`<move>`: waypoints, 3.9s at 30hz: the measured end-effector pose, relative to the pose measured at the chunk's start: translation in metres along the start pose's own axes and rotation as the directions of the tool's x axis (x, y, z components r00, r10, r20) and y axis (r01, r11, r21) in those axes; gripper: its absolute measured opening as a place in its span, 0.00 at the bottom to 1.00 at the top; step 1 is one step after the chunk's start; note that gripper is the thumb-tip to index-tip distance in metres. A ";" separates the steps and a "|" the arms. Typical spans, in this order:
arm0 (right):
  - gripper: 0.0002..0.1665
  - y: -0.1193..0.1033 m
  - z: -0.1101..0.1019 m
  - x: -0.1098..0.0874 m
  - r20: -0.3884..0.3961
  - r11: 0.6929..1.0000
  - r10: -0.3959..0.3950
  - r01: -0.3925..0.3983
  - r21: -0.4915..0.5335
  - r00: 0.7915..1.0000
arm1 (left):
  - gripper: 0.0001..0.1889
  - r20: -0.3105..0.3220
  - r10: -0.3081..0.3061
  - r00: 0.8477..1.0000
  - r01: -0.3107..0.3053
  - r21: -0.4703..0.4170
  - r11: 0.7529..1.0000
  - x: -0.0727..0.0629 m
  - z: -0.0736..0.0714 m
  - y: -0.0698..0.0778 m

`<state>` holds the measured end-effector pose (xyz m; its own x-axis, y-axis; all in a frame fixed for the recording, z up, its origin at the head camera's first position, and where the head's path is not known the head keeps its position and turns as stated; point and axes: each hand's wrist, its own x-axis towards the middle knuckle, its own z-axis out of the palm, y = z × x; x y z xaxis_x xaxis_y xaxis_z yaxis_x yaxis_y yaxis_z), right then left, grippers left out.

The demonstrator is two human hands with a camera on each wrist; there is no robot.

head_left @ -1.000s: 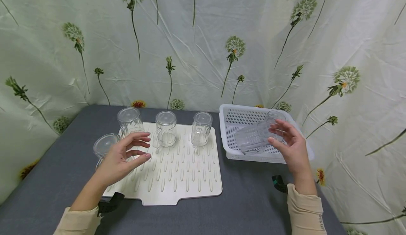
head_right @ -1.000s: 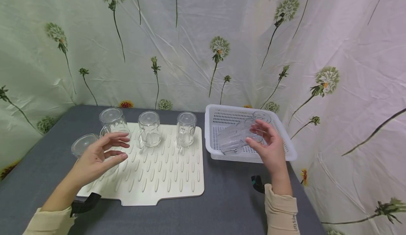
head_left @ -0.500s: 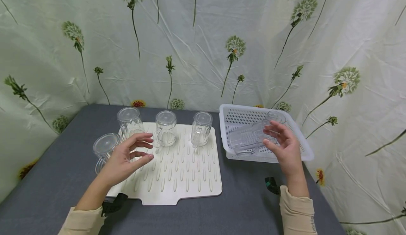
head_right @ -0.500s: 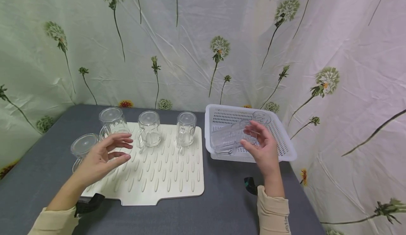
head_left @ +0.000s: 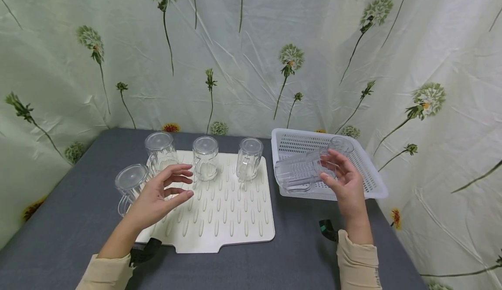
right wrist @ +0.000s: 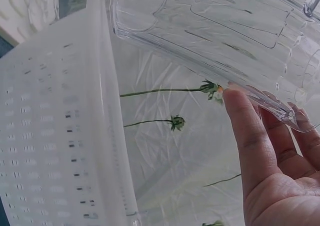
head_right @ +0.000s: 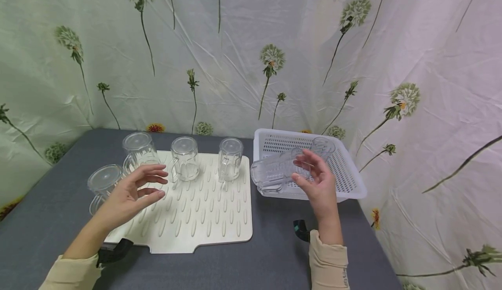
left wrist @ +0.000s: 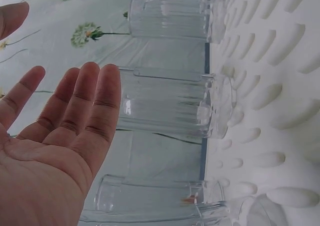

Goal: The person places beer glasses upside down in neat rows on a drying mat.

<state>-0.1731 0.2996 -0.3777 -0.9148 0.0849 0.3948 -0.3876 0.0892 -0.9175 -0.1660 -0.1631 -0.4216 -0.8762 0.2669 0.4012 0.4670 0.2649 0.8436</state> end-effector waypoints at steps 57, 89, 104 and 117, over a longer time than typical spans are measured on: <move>0.37 0.019 0.059 -0.009 0.112 0.978 -0.070 0.046 0.206 0.991 | 0.31 0.043 -0.052 0.998 0.055 -0.076 0.996 0.003 0.019 -0.008; 0.39 0.027 0.090 -0.019 0.271 0.967 -0.086 0.015 0.254 0.959 | 0.32 0.073 -0.043 0.996 0.050 -0.088 0.995 0.002 0.032 -0.010; 0.41 0.031 0.103 -0.023 0.328 0.964 -0.122 0.033 0.263 0.937 | 0.32 0.118 -0.052 0.992 0.066 -0.123 0.990 0.000 0.038 -0.010; 0.42 0.030 0.112 -0.027 0.351 0.966 -0.107 0.013 0.259 0.930 | 0.34 0.152 -0.021 0.988 0.043 -0.144 0.989 -0.001 0.042 -0.011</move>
<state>-0.1724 0.1891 -0.4210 -0.8493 -0.2793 0.4481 -0.4157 -0.1696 -0.8936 -0.1654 -0.1279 -0.4465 -0.8577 0.3987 0.3245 0.4067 0.1400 0.9028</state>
